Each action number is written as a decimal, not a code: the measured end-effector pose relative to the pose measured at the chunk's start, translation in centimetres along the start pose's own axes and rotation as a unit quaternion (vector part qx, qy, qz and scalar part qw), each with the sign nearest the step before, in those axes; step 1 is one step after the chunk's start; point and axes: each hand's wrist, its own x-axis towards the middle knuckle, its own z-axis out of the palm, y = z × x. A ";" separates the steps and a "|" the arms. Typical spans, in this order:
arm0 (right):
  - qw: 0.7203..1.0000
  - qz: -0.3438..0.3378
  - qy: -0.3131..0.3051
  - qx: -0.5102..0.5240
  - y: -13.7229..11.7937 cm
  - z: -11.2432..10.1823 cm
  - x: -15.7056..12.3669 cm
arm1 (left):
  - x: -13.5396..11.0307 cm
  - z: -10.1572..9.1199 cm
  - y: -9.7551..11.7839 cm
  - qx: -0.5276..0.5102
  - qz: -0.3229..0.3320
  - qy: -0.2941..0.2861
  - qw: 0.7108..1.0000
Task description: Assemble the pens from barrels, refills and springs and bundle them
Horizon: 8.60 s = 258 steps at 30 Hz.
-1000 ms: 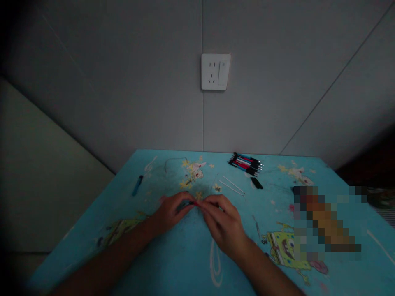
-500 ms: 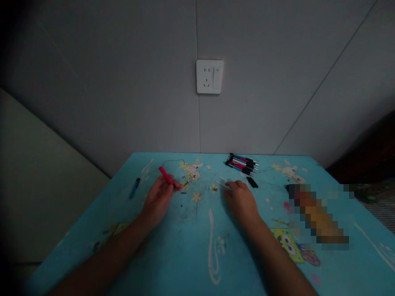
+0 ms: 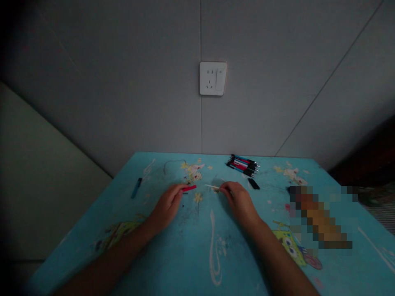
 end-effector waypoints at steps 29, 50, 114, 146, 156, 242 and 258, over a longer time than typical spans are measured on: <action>0.989 -0.098 -0.070 0.087 -5.1 2.3 -2.0 | -0.8 -0.3 0.7 0.353 0.192 -0.212 0.891; 0.995 -0.037 -0.076 0.061 -4.8 2.4 -2.2 | -0.5 -0.8 1.5 0.351 0.106 -0.210 0.907; 0.996 -0.029 -0.040 -0.077 -1.9 1.5 -1.0 | 0.9 -2.2 -1.9 0.353 0.029 -0.142 0.924; 0.992 -0.039 -0.065 0.096 -5.0 3.3 -2.3 | -0.8 0.2 1.1 0.195 0.036 -0.170 0.965; 0.985 0.032 0.022 0.169 -5.2 2.3 -1.9 | -0.6 -0.3 1.2 0.287 0.052 -0.172 0.941; 0.995 -0.024 -0.006 0.096 -2.9 0.3 -0.7 | -0.6 -0.5 0.1 0.232 0.077 -0.139 0.960; 0.980 -0.079 -0.081 0.164 -5.4 2.2 -1.5 | -1.0 0.3 -0.7 0.247 0.111 -0.162 0.949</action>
